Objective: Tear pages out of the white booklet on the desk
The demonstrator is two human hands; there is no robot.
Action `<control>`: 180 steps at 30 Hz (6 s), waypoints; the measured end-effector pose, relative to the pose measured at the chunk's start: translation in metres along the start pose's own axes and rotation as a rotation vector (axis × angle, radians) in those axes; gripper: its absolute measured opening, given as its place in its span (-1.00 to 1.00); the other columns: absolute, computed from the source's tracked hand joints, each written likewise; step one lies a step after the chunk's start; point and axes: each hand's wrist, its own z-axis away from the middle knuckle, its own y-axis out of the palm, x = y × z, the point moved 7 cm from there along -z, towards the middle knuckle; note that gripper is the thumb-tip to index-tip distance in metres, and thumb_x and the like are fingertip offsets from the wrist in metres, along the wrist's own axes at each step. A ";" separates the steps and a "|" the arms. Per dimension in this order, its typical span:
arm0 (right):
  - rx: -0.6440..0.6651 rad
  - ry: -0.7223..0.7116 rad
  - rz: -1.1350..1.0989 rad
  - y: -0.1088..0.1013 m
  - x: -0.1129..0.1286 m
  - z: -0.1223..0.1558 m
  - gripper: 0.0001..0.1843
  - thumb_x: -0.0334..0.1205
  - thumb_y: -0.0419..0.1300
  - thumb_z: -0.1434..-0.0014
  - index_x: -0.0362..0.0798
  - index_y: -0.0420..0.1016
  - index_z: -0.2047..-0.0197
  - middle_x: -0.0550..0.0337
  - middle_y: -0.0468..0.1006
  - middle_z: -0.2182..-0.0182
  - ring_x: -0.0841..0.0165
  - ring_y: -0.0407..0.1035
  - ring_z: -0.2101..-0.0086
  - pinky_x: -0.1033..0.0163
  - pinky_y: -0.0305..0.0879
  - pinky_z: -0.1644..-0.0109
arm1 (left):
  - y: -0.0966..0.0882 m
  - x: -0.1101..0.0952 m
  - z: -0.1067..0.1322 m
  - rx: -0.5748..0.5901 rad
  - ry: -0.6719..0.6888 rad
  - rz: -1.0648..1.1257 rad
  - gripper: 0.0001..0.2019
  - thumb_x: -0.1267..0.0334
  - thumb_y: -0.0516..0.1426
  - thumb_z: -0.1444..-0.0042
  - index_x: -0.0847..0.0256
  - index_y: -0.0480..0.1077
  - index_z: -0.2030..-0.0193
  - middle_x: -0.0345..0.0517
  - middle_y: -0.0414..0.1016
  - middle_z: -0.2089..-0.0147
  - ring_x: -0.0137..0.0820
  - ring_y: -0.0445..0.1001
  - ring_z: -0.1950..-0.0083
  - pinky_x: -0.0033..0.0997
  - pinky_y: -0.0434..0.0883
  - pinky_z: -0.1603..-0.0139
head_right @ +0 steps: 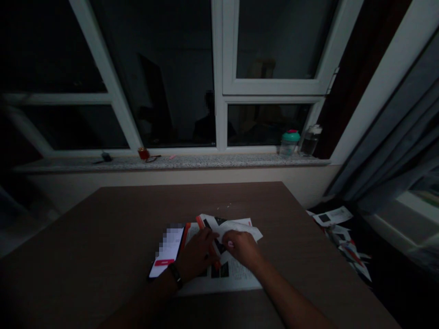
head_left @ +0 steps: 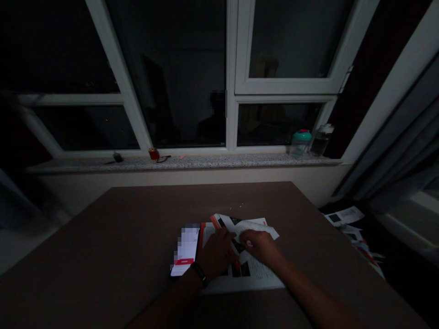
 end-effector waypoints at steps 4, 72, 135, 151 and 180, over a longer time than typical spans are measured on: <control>0.084 -0.052 -0.019 0.001 0.005 0.002 -0.71 -0.42 0.06 -0.08 0.08 0.55 0.26 0.28 0.62 0.23 0.36 0.49 0.23 0.37 0.24 0.17 | 0.000 -0.002 0.001 0.003 0.014 -0.016 -0.61 0.30 0.19 -0.11 0.11 0.29 -0.09 -0.03 0.23 -0.07 -0.14 0.28 -0.08 -0.17 0.30 -0.07; 0.256 0.041 0.140 0.004 0.021 0.012 -0.66 -0.02 0.26 -0.09 0.13 0.51 0.05 0.21 0.64 0.24 0.24 0.51 0.20 0.31 0.24 0.20 | -0.003 -0.010 0.004 0.109 0.099 -0.090 -0.78 0.31 0.12 -0.15 0.12 0.31 0.04 -0.09 0.33 -0.01 -0.24 0.35 -0.02 -0.29 0.32 0.01; 0.235 -0.066 0.058 0.006 0.019 0.010 -0.68 -0.29 0.11 -0.16 0.04 0.40 -0.01 0.15 0.52 0.07 0.27 0.42 0.12 0.28 0.21 0.10 | -0.005 -0.008 0.004 0.076 0.100 -0.031 -0.43 0.11 0.33 0.05 0.05 0.28 -0.11 -0.06 0.29 -0.14 -0.11 0.26 -0.12 -0.12 0.26 -0.09; 0.226 -0.096 0.026 0.010 0.015 0.009 -0.71 -0.19 0.21 -0.17 0.08 0.47 0.01 0.20 0.53 0.06 0.25 0.44 0.10 0.26 0.27 0.06 | -0.008 0.000 0.007 0.098 -0.118 -0.145 -0.39 -0.07 0.29 0.06 0.13 0.29 -0.10 0.00 0.26 -0.14 -0.04 0.25 -0.12 -0.10 0.24 -0.06; 0.236 -0.061 -0.018 0.013 0.010 0.007 -0.69 -0.19 0.23 -0.14 0.09 0.48 0.01 0.19 0.53 0.07 0.26 0.44 0.10 0.26 0.28 0.05 | -0.008 -0.003 0.007 0.142 -0.045 -0.137 -0.72 0.23 0.20 -0.11 0.23 0.39 0.04 0.03 0.36 -0.09 -0.12 0.31 -0.12 -0.16 0.28 -0.11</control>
